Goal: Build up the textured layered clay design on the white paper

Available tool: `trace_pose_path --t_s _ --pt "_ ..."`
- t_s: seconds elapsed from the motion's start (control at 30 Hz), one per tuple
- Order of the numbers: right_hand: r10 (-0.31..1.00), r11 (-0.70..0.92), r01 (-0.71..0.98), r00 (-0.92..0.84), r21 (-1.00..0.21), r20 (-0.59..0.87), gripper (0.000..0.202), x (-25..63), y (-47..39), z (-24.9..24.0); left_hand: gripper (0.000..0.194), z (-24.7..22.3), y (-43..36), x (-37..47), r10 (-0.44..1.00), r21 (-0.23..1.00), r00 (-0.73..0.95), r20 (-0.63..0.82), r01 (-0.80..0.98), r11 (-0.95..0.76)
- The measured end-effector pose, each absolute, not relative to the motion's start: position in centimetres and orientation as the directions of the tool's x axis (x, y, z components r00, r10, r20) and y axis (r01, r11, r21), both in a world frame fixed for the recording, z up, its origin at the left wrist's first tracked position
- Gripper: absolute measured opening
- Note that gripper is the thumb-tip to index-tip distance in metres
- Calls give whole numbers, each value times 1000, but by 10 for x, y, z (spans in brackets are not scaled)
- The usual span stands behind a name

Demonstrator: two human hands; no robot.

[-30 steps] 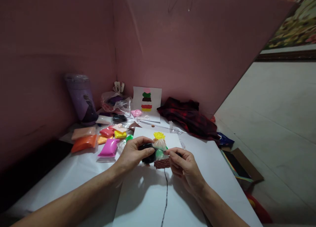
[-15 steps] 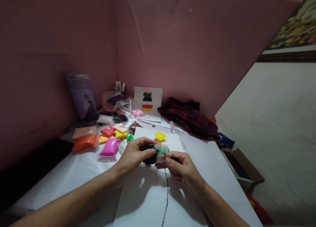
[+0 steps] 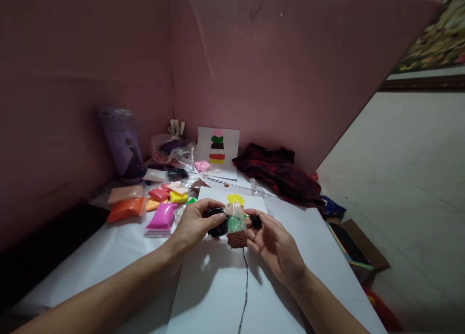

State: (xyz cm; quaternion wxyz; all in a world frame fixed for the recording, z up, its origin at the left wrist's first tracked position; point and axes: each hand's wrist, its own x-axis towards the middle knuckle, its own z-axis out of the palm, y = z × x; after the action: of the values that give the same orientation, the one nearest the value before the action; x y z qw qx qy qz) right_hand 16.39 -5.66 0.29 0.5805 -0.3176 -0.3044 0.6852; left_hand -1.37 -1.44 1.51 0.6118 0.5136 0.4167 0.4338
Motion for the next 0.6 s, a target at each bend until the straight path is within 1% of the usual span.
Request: trace_pose_path --t_s 0.07,0.13,0.23,0.43,0.6 --pt "995 -99 -577 -82 -810 -63 26 164 -56 2 34 15 -14 -14 960 990 274 -63 -106 95" --pt "999 -50 -515 -13 -856 -50 29 165 -55 1 34 14 -14 -14 960 989 273 -63 -109 96" --pt "998 25 -435 67 -900 -5 28 165 -54 -1 35 12 -14 -14 952 989 297 -74 -98 107" --pt "997 41 -334 80 -942 15 24 163 -55 -1 33 9 -12 -15 936 993 344 -73 -62 101" --pt "996 48 -326 92 -944 20 24 162 -54 -1 27 10 -13 -14 929 997 367 -42 -38 60"
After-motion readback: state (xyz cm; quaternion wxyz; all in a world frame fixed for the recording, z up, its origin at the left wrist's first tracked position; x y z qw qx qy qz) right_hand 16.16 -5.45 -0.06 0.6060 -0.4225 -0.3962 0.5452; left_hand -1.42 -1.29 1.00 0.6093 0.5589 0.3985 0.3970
